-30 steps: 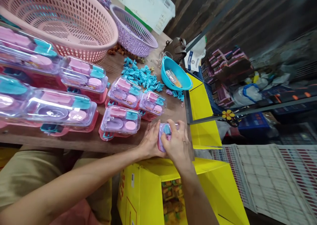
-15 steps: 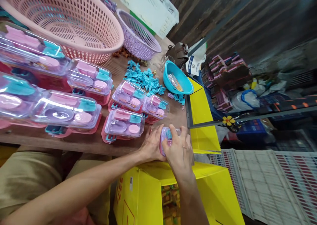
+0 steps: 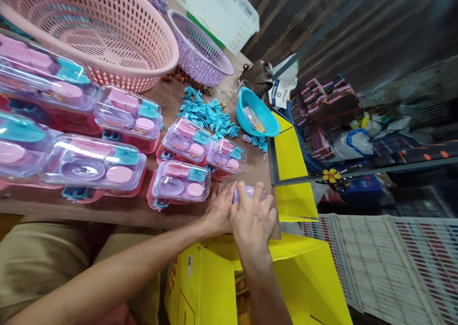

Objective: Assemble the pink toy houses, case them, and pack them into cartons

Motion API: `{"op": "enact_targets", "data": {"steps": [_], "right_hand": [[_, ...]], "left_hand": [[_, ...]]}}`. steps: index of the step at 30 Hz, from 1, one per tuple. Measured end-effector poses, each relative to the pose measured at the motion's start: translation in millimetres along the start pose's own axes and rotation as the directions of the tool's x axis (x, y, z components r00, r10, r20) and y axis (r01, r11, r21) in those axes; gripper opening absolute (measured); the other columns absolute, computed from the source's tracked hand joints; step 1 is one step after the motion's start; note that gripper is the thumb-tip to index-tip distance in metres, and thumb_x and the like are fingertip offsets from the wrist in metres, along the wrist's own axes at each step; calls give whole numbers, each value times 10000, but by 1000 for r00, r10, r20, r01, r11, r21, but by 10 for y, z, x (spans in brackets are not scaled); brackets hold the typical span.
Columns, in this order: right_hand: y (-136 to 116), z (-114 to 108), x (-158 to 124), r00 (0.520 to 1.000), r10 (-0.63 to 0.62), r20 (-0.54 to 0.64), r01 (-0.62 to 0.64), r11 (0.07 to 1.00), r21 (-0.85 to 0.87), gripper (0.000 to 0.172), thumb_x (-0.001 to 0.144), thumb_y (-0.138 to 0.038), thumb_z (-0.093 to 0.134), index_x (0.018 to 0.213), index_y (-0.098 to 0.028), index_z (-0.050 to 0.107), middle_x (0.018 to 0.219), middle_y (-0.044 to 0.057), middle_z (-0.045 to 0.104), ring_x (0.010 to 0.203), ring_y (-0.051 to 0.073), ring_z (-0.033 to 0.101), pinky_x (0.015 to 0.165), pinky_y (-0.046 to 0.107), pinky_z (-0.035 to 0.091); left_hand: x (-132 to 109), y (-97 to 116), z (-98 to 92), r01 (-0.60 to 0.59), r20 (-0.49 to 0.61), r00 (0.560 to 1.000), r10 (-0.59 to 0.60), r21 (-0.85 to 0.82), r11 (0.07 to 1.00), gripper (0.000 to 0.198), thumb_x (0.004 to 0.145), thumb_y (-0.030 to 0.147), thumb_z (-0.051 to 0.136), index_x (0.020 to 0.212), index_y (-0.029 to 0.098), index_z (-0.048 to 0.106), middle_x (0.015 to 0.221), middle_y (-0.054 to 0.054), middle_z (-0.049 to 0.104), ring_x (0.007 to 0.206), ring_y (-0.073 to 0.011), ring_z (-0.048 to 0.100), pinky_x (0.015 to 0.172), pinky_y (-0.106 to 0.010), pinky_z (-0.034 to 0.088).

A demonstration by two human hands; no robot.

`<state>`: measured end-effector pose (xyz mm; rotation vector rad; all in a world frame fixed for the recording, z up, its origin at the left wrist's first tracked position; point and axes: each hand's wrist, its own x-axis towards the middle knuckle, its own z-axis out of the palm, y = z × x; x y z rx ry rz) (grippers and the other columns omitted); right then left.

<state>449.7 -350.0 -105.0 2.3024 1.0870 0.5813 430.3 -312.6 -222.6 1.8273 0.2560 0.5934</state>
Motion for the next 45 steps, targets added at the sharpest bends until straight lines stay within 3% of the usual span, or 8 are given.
{"op": "enact_targets", "data": {"steps": [6,13,19,27,31,35,40,45], "right_hand": [[100,14,81,985,-61,159,28,980,197,385,793,-275,497,1172,-264,561,1097,122,511,806,255,508,573,329,404],[-51,-77,69,992,-12,124,-6,990,141,298,790,-222,506,1067,-253,614,1072,144,522,855,285,504,593,344,403],[221,163,129,988,-110,111,67,942,329,392,790,-275,506,1180,-242,519,1128,108,504,863,248,536,669,356,460],[267,520,-266,991,121,-52,-70,819,570,556,837,-371,472,1358,-274,304,1160,123,491,1006,272,530,801,450,476],[431,774,-119,998,37,-58,9,762,648,583,808,-349,513,1357,-258,337,1139,95,515,1042,244,531,853,412,463],[767,940,402,996,65,-66,-7,764,646,488,819,-334,494,1289,-207,465,1090,120,561,1013,247,570,838,379,458],[762,560,824,965,192,-177,-21,734,679,470,855,-360,429,1248,-110,491,1213,225,491,1177,341,449,888,451,395],[-80,-18,145,936,212,-282,129,536,834,384,902,-367,378,1211,-171,494,1086,132,575,1013,237,557,841,354,467]], "left_hand": [[-4,-3,4,6,-28,1000,-7,-44,999,1188,406,414,781,1368,62,181,1368,-242,356,1298,-351,312,1106,-532,167],[-15,-43,10,-37,-62,997,35,-38,999,1129,438,390,762,1360,65,199,1344,-228,388,1289,-335,331,1107,-516,185],[-4,14,14,7,-60,998,-7,1,1000,1172,416,435,772,1365,66,192,1375,-234,354,1307,-343,304,1102,-538,172],[-82,108,21,123,51,991,-124,9,992,1177,496,349,747,1396,27,61,1429,-311,199,1351,-397,152,1073,-596,180],[-334,392,-297,-55,67,996,51,55,997,992,641,223,658,1414,70,55,1463,-267,146,1371,-347,122,1069,-517,287],[-497,670,-937,-372,-50,909,414,354,858,744,763,101,460,1418,179,115,1426,-162,303,1365,-258,206,1085,-457,296],[-431,621,-1436,-22,-267,928,258,654,756,648,705,89,443,1337,84,302,1353,-202,399,1325,-325,272,1068,-518,279],[-490,529,-1336,151,-243,968,55,746,648,643,707,98,436,1335,50,311,1330,-223,427,1257,-349,370,981,-523,366]]}}
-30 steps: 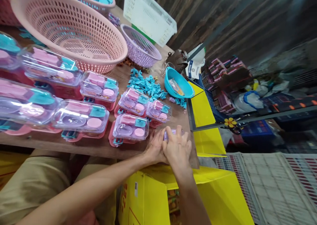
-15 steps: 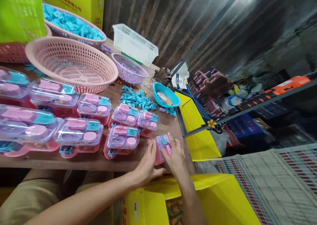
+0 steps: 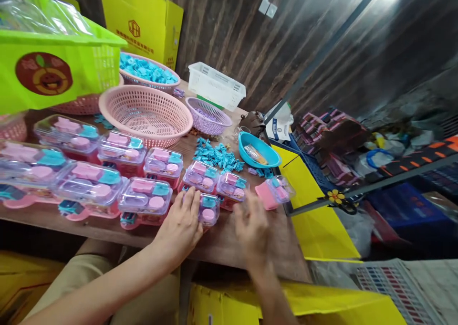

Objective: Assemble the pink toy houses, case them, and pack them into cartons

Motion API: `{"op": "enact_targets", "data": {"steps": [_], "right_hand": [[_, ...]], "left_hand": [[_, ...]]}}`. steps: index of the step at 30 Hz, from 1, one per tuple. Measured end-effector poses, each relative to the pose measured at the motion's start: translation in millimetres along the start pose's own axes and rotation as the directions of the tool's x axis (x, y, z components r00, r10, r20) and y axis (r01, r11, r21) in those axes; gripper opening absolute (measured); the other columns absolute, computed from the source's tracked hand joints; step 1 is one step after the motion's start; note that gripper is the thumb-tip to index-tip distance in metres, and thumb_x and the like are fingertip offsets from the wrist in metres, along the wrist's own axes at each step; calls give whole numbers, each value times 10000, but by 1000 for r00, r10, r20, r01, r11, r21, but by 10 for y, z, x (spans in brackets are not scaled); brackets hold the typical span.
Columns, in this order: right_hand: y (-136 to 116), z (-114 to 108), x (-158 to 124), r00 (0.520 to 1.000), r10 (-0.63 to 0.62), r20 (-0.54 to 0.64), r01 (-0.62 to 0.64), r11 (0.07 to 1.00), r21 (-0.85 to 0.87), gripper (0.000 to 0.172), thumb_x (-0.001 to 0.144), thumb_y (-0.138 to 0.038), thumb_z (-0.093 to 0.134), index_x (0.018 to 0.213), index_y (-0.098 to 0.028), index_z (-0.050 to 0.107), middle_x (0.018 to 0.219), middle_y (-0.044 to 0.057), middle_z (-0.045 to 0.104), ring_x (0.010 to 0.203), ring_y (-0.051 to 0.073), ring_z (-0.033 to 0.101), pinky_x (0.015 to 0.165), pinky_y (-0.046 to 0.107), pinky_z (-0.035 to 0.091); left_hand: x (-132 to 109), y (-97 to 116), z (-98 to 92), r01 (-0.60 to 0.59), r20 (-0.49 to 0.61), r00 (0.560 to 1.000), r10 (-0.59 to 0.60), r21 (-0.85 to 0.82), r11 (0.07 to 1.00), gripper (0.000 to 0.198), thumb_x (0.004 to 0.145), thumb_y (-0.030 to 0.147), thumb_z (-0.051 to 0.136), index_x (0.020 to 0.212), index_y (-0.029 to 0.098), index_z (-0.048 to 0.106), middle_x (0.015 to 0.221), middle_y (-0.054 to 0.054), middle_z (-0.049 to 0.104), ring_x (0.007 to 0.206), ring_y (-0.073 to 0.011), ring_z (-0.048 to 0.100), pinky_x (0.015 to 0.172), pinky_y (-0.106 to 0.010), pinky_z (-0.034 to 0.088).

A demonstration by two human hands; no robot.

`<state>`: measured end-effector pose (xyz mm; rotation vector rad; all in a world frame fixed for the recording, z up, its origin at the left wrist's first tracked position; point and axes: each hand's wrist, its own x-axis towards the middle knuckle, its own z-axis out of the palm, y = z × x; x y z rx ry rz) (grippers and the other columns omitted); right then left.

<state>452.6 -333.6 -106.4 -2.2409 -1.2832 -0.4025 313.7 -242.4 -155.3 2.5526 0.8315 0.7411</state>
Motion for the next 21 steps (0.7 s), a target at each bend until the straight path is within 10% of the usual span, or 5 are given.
{"op": "enact_targets", "data": {"steps": [3,9,14,21], "right_hand": [[-180,76,-434,985,6,174,-21,996,87,398,903,-370,376,1273,-258,469,1130,78,544,986,203,575,801,332,501],[368,-253,-412,911,18,413,-123,965,230,371,892,-365,376,1197,-255,555,1254,54,516,1187,183,469,999,345,391],[273,-254,-325,919,106,380,-162,980,118,416,878,-444,365,1158,-193,543,1182,92,568,1107,206,523,955,366,426],[125,-41,-361,949,108,295,-85,992,-89,448,885,-461,334,1187,-191,527,1126,111,543,1060,238,516,924,417,419]], "left_hand": [[-161,153,-7,57,84,995,-52,-68,996,670,702,133,517,1340,88,320,1295,-208,455,1175,-366,438,911,-531,416],[-169,152,179,-46,220,952,214,-586,809,729,563,269,758,1207,148,438,1259,-160,433,1190,-308,415,979,-458,398],[-102,158,669,17,259,937,234,-705,709,1297,454,492,812,1411,144,9,1436,-244,163,1357,-368,131,1060,-624,111],[-409,509,1004,91,143,990,11,-689,719,1391,489,556,773,1383,133,-205,1421,-287,101,1359,-419,37,1038,-659,81]]}}
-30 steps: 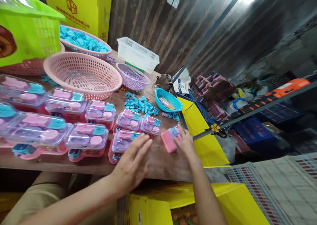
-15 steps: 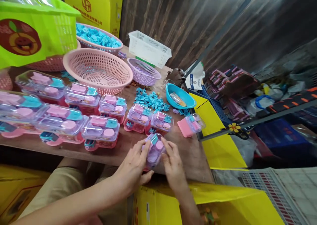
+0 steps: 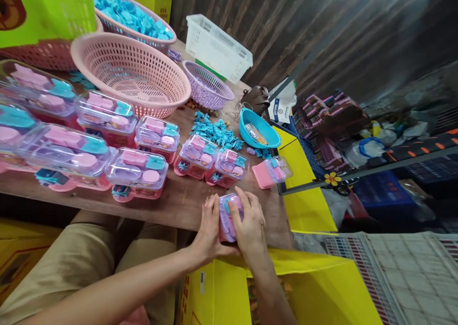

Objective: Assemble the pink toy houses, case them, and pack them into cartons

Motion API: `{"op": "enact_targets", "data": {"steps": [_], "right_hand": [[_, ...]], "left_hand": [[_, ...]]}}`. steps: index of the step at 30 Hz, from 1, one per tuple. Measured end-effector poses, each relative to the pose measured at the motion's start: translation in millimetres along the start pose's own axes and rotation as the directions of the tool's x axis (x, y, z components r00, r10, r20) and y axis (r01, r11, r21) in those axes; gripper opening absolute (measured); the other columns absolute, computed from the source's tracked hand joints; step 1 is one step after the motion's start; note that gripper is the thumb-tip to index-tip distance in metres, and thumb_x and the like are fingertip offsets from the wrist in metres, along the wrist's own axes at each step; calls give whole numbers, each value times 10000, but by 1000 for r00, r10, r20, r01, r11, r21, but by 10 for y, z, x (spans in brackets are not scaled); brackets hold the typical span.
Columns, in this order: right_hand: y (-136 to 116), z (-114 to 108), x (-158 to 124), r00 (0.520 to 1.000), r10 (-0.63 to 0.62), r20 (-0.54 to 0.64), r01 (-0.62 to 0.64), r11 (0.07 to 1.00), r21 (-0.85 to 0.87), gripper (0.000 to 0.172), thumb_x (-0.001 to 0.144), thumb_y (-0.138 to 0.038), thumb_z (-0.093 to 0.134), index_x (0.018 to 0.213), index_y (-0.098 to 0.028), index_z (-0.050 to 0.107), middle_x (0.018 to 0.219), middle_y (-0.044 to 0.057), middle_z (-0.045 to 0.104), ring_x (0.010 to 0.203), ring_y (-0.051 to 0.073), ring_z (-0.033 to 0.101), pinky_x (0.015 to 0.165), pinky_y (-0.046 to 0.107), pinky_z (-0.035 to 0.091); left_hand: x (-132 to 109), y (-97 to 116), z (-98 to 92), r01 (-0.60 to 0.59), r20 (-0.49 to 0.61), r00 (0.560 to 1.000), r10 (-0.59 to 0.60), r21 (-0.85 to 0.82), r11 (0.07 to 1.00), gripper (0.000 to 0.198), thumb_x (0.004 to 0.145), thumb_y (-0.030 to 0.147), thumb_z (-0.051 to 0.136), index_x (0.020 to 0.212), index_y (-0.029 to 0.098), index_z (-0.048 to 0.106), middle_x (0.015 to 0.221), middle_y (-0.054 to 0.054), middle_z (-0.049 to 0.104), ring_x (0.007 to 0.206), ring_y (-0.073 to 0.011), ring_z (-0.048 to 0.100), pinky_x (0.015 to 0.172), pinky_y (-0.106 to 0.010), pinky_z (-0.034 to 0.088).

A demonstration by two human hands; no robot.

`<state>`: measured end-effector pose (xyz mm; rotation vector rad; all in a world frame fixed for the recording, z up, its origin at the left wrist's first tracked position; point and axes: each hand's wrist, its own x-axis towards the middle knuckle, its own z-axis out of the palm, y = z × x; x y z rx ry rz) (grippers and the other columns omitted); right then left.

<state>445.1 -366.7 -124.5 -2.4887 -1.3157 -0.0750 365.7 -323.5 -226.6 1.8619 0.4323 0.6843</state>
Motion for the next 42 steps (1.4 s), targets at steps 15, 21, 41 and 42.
{"op": "enact_targets", "data": {"steps": [15,21,41,42], "right_hand": [[-70,-55,153,994,-99,42,107,964,-243,350,764,-301,484,1097,-201,525,1117,96,530,962,256,539,828,399,447],[-172,-95,119,990,-68,122,115,894,-434,419,765,-266,502,1175,-183,512,1180,111,498,974,269,524,799,395,455],[-579,-88,42,994,49,102,54,588,-807,417,803,-301,521,1215,-240,549,1261,99,503,902,273,506,667,355,383],[-596,-87,49,993,45,108,62,576,-815,411,804,-302,520,1210,-242,548,1252,95,507,891,267,503,663,352,376]], "left_hand": [[219,23,-67,44,67,997,-44,9,999,1272,464,479,749,1390,79,-25,1387,-266,273,1337,-364,210,1060,-634,50],[251,22,-93,25,35,999,-24,-10,1000,1219,403,486,764,1351,55,131,1335,-249,365,1281,-348,319,1083,-604,65],[252,10,-97,6,46,999,-6,2,1000,1027,506,393,691,1334,86,166,1324,-234,401,1267,-343,353,1062,-623,152],[249,7,-95,8,48,999,-8,0,1000,1006,524,388,680,1335,86,166,1327,-231,399,1269,-339,351,1064,-620,151]]}}
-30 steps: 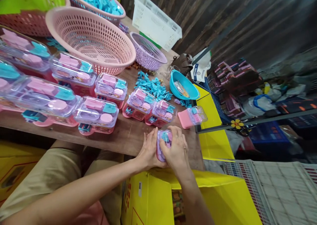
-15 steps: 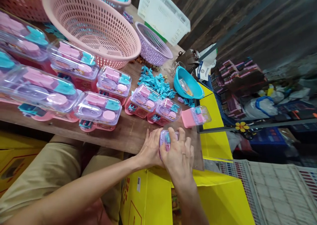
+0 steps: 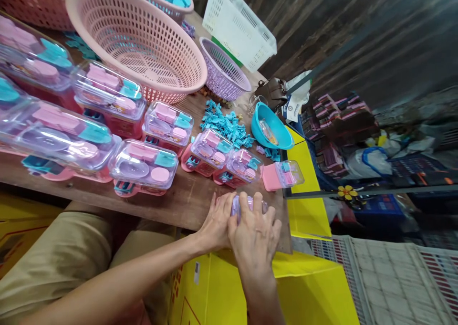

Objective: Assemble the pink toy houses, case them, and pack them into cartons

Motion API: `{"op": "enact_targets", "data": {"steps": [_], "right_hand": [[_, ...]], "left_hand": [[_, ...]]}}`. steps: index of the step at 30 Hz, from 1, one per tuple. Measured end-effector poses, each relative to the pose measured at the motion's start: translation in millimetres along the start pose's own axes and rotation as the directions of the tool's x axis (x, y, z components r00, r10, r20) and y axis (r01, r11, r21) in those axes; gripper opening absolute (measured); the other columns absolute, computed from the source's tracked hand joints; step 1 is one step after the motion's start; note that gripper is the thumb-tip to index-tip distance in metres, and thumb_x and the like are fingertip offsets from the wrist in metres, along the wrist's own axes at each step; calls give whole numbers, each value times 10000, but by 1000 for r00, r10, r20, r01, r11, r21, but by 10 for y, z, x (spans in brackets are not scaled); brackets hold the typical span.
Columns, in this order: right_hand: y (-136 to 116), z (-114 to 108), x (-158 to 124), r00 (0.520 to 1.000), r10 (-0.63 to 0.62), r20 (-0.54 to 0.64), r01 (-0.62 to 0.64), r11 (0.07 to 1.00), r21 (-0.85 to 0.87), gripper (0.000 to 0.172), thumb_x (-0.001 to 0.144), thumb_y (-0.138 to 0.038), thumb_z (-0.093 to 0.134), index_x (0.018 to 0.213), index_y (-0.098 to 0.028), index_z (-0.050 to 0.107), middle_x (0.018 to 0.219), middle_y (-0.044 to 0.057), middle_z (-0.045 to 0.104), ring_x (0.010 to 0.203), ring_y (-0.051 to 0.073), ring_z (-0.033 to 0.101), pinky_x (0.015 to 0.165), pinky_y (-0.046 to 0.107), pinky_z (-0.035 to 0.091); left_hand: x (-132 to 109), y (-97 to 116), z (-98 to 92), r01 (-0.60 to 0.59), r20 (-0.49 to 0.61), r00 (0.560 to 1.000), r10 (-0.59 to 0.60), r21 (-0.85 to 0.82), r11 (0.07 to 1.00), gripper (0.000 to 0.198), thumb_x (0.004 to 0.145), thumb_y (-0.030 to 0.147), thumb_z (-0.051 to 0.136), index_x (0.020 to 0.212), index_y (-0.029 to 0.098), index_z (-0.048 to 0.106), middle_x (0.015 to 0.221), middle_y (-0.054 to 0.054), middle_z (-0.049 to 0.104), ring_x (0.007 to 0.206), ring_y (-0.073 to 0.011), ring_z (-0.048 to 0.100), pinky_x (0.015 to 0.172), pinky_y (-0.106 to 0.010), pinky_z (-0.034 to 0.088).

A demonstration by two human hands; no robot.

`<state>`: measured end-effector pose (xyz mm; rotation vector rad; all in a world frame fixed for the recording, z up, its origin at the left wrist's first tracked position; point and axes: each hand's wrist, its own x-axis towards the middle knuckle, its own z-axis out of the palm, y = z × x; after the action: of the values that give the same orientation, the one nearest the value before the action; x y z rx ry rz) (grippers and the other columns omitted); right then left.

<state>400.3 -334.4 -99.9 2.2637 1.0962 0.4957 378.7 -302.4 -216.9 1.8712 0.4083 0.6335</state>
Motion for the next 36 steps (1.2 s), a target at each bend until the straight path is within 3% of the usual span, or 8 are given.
{"op": "enact_targets", "data": {"steps": [9,14,18,21,25,29,32,36], "right_hand": [[-81,-40,40,993,-108,-56,104,992,-71,308,774,-239,497,1065,-252,595,1082,103,573,790,256,477,620,369,344],[133,133,133,991,-132,-35,136,984,119,363,754,-250,509,1110,-237,576,1175,91,553,809,252,497,650,369,386],[295,341,202,978,-209,-26,199,879,433,406,763,-253,486,1167,-214,498,1184,76,522,900,235,535,767,375,443],[264,415,103,987,-80,-140,146,816,560,517,781,-323,489,1268,-176,391,1256,127,444,1068,263,509,859,400,453],[256,535,-135,988,89,-127,-17,877,480,560,813,-376,483,1337,-226,353,1282,142,423,1064,287,532,818,423,487],[749,1044,-101,984,172,-57,-124,871,475,555,818,-400,477,1340,-246,372,1196,126,480,972,264,577,788,414,499],[1266,1474,149,981,194,-16,-160,851,499,557,813,-402,471,1330,-203,401,1186,149,499,1009,272,563,793,422,494],[1531,1612,586,969,241,-53,-195,880,433,542,801,-472,481,1286,-231,466,1254,173,486,1093,343,502,778,532,462]], "left_hand": [[-24,-8,12,-11,-17,1000,10,-61,998,765,699,347,555,1344,150,193,1346,-157,409,1283,-272,339,1101,-558,104],[-6,1,27,-14,-31,999,11,-73,997,1079,449,433,720,1331,105,193,1308,-210,415,1251,-351,361,1076,-594,138],[11,-10,37,-20,-93,996,12,-82,996,1089,431,418,723,1330,110,190,1287,-206,418,1242,-355,369,1066,-595,164],[13,-23,54,-10,-68,998,5,-78,997,1139,415,393,741,1348,97,158,1300,-223,388,1248,-376,354,1057,-615,158],[-68,39,-32,28,56,998,-24,-74,997,1230,454,319,762,1398,80,11,1363,-261,286,1306,-400,257,1045,-634,171],[-219,239,-658,-128,150,981,125,10,992,1081,609,230,706,1433,178,8,1450,-190,182,1337,-319,251,1030,-464,369],[-251,367,-1440,-267,10,959,283,363,893,796,735,124,541,1422,268,165,1416,-109,316,1295,-264,338,1037,-438,373],[-207,287,-2217,-120,-63,966,252,752,649,660,709,186,549,1342,160,366,1342,-163,425,1241,-337,383,992,-515,375]]}}
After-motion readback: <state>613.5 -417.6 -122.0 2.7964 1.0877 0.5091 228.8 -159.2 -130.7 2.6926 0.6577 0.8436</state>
